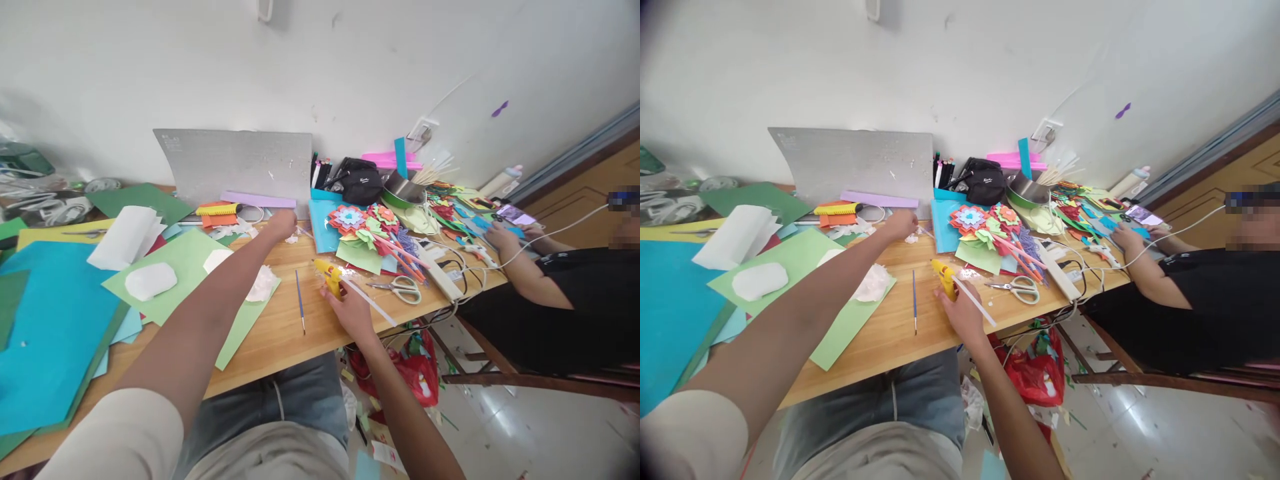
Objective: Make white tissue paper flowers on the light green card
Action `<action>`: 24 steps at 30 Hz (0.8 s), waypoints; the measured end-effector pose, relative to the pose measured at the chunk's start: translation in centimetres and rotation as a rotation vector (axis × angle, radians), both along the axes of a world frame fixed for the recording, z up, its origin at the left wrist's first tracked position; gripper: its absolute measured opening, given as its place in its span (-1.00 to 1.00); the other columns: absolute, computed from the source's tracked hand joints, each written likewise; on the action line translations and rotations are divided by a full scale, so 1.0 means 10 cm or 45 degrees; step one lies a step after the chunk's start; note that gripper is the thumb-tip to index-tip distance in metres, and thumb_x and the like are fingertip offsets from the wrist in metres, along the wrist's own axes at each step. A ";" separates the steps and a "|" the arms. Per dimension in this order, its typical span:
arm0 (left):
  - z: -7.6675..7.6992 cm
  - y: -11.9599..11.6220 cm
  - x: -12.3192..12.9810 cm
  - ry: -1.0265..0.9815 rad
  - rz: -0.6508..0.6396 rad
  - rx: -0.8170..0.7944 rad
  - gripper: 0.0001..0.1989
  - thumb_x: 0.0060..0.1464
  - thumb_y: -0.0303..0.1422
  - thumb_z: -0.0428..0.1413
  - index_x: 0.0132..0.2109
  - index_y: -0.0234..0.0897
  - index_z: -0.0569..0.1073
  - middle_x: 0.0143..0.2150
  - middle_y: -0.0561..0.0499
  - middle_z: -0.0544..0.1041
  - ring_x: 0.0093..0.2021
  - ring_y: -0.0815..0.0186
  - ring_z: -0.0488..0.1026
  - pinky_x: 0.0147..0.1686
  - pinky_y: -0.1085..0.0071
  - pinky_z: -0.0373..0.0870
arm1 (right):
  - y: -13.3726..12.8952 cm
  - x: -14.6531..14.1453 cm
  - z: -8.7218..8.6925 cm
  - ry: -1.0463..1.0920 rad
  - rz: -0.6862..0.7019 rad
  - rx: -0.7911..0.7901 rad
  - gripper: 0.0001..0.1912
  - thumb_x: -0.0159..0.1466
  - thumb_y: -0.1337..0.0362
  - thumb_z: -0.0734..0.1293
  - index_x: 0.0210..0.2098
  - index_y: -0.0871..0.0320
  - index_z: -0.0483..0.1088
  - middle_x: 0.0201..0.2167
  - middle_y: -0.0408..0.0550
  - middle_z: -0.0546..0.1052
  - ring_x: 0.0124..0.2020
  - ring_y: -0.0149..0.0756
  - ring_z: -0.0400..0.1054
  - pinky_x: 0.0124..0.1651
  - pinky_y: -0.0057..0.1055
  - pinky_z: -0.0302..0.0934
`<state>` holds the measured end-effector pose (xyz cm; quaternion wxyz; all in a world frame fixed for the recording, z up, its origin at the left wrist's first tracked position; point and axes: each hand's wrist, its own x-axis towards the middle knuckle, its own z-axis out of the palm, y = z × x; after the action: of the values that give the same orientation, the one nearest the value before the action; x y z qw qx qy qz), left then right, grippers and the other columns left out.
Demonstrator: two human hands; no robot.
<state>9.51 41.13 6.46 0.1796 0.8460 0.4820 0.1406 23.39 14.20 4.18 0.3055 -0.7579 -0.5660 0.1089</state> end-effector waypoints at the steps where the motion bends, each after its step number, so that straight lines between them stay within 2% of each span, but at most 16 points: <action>1: -0.01 0.00 0.00 -0.019 0.012 -0.002 -0.81 -0.04 -0.45 0.15 -0.25 -0.29 0.61 -0.18 -0.23 0.62 -0.12 0.08 0.54 -0.07 0.28 0.40 | -0.01 0.00 0.00 0.004 0.001 -0.008 -0.56 0.21 -0.08 0.29 -0.19 0.17 0.46 -0.32 -0.04 0.53 -0.32 -0.21 0.34 -0.23 -0.33 0.16; 4: 0.03 0.02 -0.03 -0.102 0.053 0.015 -0.81 -0.01 -0.48 0.11 -0.26 -0.32 0.60 -0.15 -0.23 0.61 -0.08 0.10 0.52 -0.02 0.28 0.38 | -0.04 0.00 -0.02 0.015 -0.002 -0.015 -0.57 0.19 -0.07 0.31 -0.16 0.16 0.45 -0.28 -0.03 0.53 -0.27 -0.18 0.35 -0.19 -0.30 0.19; 8: 0.18 0.03 -0.17 -0.285 0.150 0.036 -0.77 0.07 -0.44 0.07 -0.14 -0.35 0.55 -0.09 -0.21 0.59 -0.05 0.15 0.51 0.01 0.29 0.38 | -0.10 0.02 -0.05 0.024 0.005 0.027 -0.52 0.17 -0.06 0.33 -0.10 0.17 0.44 -0.23 0.01 0.54 -0.19 -0.15 0.37 -0.12 -0.26 0.23; 10: 0.27 0.00 -0.28 -0.563 0.214 -0.081 -0.80 0.07 -0.43 0.09 -0.15 -0.36 0.51 -0.18 -0.18 0.60 -0.15 0.21 0.55 -0.07 0.31 0.43 | -0.13 0.03 -0.05 0.017 0.022 0.045 -0.51 0.17 -0.06 0.34 -0.06 0.16 0.43 -0.19 0.03 0.54 -0.14 -0.14 0.38 -0.07 -0.24 0.24; 13: 0.39 -0.16 -0.50 -1.105 0.244 -0.377 -0.87 -0.01 -0.44 0.19 -0.26 -0.35 0.45 -0.33 -0.11 0.58 -0.29 0.28 0.56 -0.17 0.33 0.47 | -0.18 0.03 -0.05 -0.004 0.014 0.049 -0.46 0.17 -0.06 0.34 0.02 0.16 0.41 -0.13 0.06 0.55 -0.08 -0.10 0.40 -0.01 -0.20 0.26; 16: 0.50 -0.49 -0.80 -1.303 0.185 -0.561 -0.84 -0.10 -0.46 0.24 -0.32 -0.34 0.42 -0.37 -0.04 0.55 -0.33 0.32 0.55 -0.18 0.33 0.46 | -0.26 0.01 -0.08 -0.052 0.007 0.096 -0.41 0.20 -0.08 0.32 0.07 0.18 0.39 -0.08 0.12 0.54 -0.04 -0.06 0.40 0.06 -0.14 0.25; 20: 0.56 -1.07 -1.24 -1.170 0.144 -0.725 -0.79 -0.15 -0.39 0.30 -0.32 -0.32 0.46 -0.37 -0.01 0.55 -0.31 0.34 0.51 -0.16 0.33 0.44 | -0.40 0.00 -0.15 -0.147 -0.022 0.185 -0.37 0.24 -0.10 0.29 0.12 0.23 0.35 0.00 0.22 0.51 0.04 0.00 0.36 0.11 -0.05 0.24; 24: 0.54 -1.73 -1.60 -1.060 0.166 -0.754 -0.85 -0.05 -0.32 0.24 -0.31 -0.27 0.50 -0.33 0.02 0.55 -0.27 0.34 0.48 -0.17 0.36 0.42 | -0.69 -0.05 -0.13 -0.274 -0.099 0.404 -0.45 0.25 0.01 0.33 0.10 0.23 0.35 0.01 0.23 0.48 0.06 0.00 0.35 0.12 -0.02 0.26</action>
<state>-6.48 23.87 11.90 0.5789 0.5993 0.4407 0.3338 22.93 7.34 2.88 0.3628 -0.7289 -0.5756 -0.0752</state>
